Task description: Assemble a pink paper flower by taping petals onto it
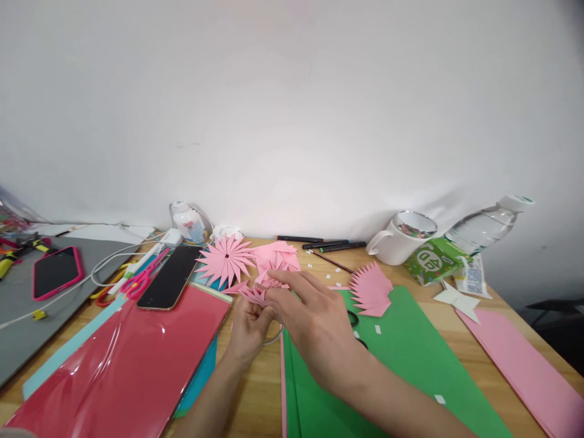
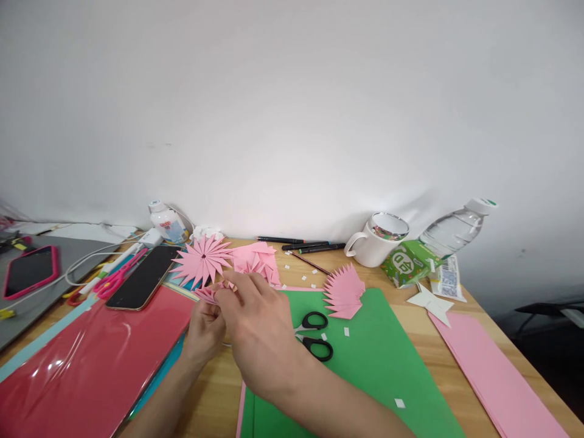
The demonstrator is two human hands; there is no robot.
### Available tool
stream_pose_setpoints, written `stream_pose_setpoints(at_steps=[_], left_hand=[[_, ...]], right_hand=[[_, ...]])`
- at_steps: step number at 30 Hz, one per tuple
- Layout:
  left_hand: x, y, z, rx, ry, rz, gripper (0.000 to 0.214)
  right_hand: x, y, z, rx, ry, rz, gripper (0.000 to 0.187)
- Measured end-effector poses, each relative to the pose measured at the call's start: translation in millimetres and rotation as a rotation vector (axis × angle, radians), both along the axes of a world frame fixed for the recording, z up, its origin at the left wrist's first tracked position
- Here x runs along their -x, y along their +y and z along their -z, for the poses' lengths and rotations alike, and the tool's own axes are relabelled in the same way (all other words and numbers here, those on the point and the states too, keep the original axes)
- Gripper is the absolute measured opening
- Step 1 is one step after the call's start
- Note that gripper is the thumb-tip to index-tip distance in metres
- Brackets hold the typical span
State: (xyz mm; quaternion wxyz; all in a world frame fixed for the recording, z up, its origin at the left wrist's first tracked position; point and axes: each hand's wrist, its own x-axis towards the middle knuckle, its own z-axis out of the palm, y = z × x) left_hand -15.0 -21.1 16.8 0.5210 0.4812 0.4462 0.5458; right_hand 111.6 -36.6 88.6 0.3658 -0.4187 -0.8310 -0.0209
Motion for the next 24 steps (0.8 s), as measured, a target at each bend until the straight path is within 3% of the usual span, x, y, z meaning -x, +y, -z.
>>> stream_pose_setpoints(at_steps=[6, 12, 18, 24], left_hand=[[-0.1, -1.8, -1.1, 0.017, -0.020, -0.036, 0.027], [-0.3, -1.8, -2.3, -0.044, -0.051, -0.084, 0.029], [1.3, -2.6, 0.9, -0.091, -0.026, -0.153, 0.031], [0.7, -2.1, 1.6, -0.067, -0.112, -0.149, 0.035]], right_hand=[[2.8, -1.1, -8.7, -0.122, -0.134, 0.071, 0.020], [5.7, -0.9, -0.3, -0.103, -0.096, 0.024, 0.020], [13.2, -3.1, 16.5, -0.073, 0.143, -0.063, 0.013], [20.4, -3.7, 17.6, -0.058, 0.346, -0.041, 0.020]])
